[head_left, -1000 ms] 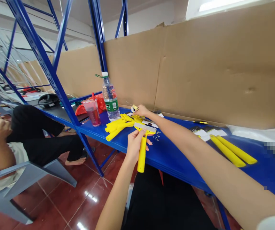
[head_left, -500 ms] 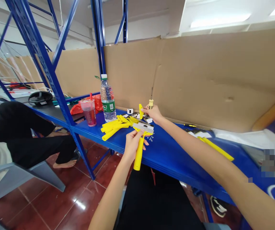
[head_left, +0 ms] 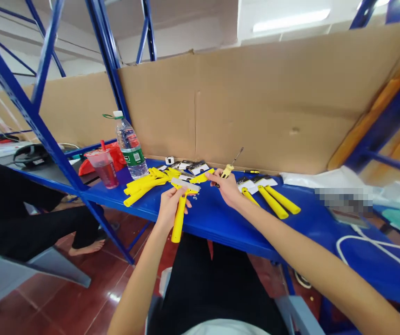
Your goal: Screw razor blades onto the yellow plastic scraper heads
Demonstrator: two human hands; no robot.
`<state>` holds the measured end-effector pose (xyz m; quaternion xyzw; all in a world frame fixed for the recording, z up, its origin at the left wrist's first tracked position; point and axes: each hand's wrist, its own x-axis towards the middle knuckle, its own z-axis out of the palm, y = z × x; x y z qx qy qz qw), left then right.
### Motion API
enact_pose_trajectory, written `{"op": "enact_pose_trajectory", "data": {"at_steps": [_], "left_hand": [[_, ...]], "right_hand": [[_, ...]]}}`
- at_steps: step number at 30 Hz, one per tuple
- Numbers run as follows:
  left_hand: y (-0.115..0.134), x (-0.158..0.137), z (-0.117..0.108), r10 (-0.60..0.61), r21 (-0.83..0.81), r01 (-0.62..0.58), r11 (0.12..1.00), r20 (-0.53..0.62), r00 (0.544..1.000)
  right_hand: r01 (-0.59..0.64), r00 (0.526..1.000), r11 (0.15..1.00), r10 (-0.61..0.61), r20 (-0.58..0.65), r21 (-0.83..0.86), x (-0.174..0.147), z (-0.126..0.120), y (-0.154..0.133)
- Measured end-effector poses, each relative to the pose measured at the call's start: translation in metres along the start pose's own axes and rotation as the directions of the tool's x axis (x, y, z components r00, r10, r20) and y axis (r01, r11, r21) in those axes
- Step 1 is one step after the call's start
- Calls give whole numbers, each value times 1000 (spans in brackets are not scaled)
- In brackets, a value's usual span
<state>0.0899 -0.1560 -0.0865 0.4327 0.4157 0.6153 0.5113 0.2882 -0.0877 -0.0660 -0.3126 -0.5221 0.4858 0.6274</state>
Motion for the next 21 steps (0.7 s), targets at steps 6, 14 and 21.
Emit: {"op": "enact_pose_trajectory", "data": {"at_steps": [6,14,21], "left_hand": [[-5,5,1,19,40,-19,999,-6,1000],[-13,9,-1,52,84,-53,995,18,999],[-12,6,-1,52,112,-60,992,73,996]], "right_hand": [[-48,998,991,54,-45,121,-8,9,4],[-45,997,998,43,70,31,-22,18,5],[-41,993,999,44,107,-31,-25,20,11]]}}
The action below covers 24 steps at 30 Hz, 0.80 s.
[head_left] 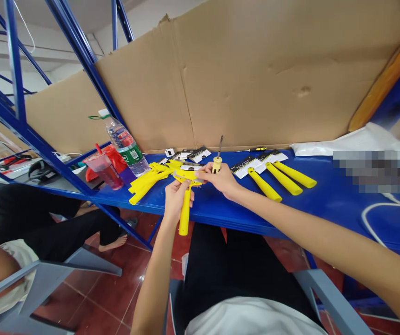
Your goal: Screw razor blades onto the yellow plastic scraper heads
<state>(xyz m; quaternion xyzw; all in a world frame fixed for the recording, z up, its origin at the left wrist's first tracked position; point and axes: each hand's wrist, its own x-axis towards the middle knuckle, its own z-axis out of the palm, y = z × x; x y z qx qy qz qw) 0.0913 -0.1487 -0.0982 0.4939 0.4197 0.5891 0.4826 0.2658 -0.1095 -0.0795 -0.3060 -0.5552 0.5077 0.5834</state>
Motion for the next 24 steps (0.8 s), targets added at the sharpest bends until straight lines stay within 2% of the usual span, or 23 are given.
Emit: {"op": "enact_pose_trajectory", "data": {"at_steps": [7,14,24], "left_hand": [[1,0,1,2,19,-4,1000,63,998],[4,-2,0,8,26,-12,1000,120,993],[4,-4,-1,-8,27,4,1000,154,988]], "right_hand": [[29,999,993,-25,34,-114,-3,0,6],[59,994,990,-46,98,-131,-6,-1,6],[36,998,993,-31,46,-116,-5,-1,1]]}}
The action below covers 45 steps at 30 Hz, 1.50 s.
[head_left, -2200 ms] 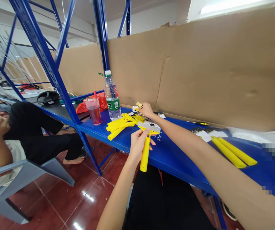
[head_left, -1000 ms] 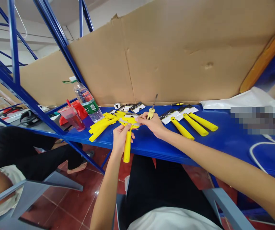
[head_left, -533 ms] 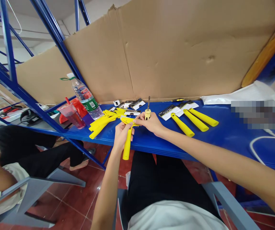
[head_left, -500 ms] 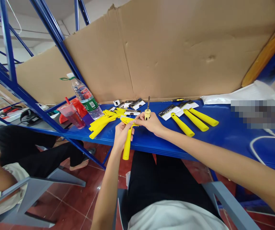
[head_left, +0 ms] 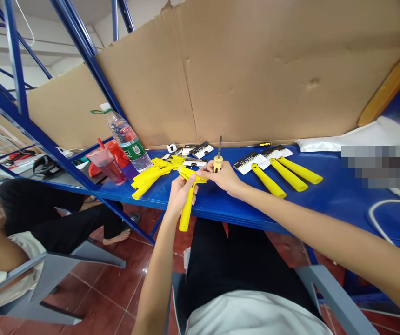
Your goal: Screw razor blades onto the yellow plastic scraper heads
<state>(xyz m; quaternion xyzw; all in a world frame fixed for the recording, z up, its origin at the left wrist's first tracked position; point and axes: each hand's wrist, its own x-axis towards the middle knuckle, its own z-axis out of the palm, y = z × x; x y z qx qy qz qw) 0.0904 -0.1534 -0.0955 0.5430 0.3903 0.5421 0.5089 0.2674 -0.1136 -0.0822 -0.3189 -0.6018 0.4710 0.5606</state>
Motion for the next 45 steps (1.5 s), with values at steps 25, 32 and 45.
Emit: {"op": "enact_pose_trajectory", "data": {"at_steps": [25,32,45], "left_hand": [[-2,3,-4,48,-35,-47,998,19,999],[-6,7,-6,104,-27,-105,994,-32,994],[-1,2,-4,91,-109,-93,990,-22,996]], "right_hand": [[69,996,993,-64,56,-100,4,-6,2],[25,999,996,-23,27,-90,8,-11,-1],[-48,988,999,46,145,11,9,-15,-16]]}}
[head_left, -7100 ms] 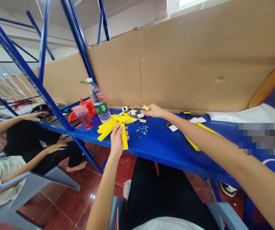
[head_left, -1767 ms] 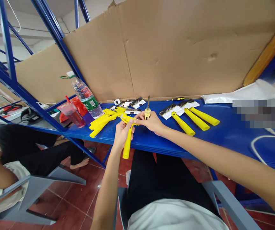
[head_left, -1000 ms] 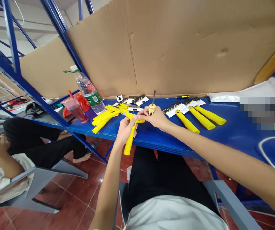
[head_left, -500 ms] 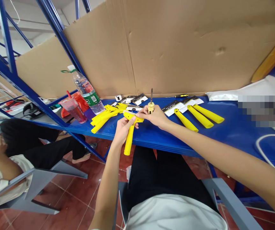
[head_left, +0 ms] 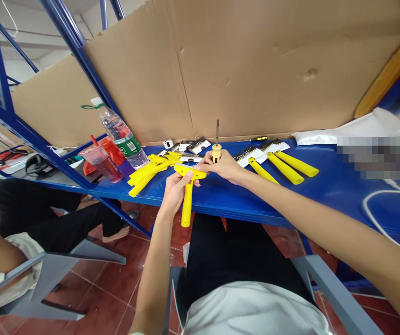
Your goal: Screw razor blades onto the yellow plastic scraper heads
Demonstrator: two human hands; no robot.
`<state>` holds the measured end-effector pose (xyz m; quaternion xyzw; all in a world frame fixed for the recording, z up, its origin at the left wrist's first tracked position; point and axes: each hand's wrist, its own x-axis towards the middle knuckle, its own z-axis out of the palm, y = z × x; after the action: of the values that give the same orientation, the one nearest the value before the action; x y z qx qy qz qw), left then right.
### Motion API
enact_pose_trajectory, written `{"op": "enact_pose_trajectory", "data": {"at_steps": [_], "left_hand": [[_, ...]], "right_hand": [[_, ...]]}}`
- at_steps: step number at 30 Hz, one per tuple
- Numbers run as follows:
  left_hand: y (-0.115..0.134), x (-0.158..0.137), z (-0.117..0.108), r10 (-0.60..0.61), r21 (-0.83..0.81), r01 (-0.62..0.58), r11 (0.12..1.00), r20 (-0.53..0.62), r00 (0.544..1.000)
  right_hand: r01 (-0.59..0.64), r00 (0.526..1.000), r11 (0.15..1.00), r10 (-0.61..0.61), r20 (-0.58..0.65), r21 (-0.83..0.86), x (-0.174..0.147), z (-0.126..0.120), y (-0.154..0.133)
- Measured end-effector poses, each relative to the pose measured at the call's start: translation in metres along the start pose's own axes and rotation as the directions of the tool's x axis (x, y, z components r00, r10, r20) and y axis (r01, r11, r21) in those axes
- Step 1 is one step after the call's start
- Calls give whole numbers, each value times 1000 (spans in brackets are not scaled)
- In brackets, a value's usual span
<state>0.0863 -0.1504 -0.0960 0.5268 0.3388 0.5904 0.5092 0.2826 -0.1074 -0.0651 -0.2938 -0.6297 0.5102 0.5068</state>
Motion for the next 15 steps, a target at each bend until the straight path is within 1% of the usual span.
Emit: {"op": "enact_pose_trajectory", "data": {"at_steps": [7,12,15], "left_hand": [[6,-3,6,22,0,-22,1000,-23,1000],[6,-4,13,20,-5,-20,1000,-32,999],[4,-3,15,21,3,-21,1000,-57,998]], "right_hand": [[23,1000,999,-23,10,-25,-3,0,-11],[61,998,996,-60,16,-63,-1,-4,-9],[84,996,994,-85,-1,-71,1,-6,-6]]}}
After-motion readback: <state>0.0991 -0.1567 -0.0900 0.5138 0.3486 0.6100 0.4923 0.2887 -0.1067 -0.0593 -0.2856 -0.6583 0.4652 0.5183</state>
